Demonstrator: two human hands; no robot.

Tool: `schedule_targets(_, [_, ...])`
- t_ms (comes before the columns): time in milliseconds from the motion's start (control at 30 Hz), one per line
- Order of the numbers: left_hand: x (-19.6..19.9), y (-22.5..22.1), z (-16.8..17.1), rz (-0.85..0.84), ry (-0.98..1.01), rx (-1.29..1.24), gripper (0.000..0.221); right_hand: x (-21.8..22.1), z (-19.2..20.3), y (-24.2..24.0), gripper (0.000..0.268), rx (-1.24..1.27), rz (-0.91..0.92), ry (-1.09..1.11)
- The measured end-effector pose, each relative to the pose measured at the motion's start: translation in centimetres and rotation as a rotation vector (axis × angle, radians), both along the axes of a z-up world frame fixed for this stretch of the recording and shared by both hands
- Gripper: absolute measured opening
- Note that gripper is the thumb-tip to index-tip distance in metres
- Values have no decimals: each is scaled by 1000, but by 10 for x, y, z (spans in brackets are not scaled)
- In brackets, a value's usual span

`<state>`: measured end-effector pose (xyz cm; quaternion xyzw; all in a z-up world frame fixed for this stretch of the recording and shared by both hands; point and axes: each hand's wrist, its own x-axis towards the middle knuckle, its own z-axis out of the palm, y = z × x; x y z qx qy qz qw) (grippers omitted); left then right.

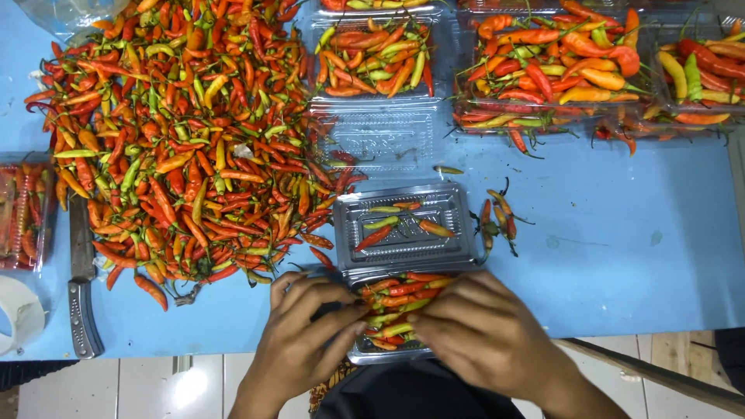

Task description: The person sorts chili peppers from a large pile and packs them into small plastic containers by hand.

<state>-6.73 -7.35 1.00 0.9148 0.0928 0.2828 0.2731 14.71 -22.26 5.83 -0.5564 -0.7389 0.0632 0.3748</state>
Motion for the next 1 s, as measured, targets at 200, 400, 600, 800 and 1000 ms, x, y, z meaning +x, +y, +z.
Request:
schedule_targets(200, [8,4,11,-43,-42,-50,11,-11,-21,-7,10,-68,-17,-195])
schedule_targets(400, [16,0,5,-186,19,5,10,-10,-25,-8,10,-112,-7,-213])
schedule_targets(600, [20,5,17,-177,-50,-95,13,19,-18,2,9,-57,-77,-204])
schedule_targets(800, [42,33,22,99,4,68,10,56,-35,26,16,-198,-285,-387])
schedule_targets(1000, [55,42,-10,200,103,120,15,57,-40,33,9,-227,-319,-246])
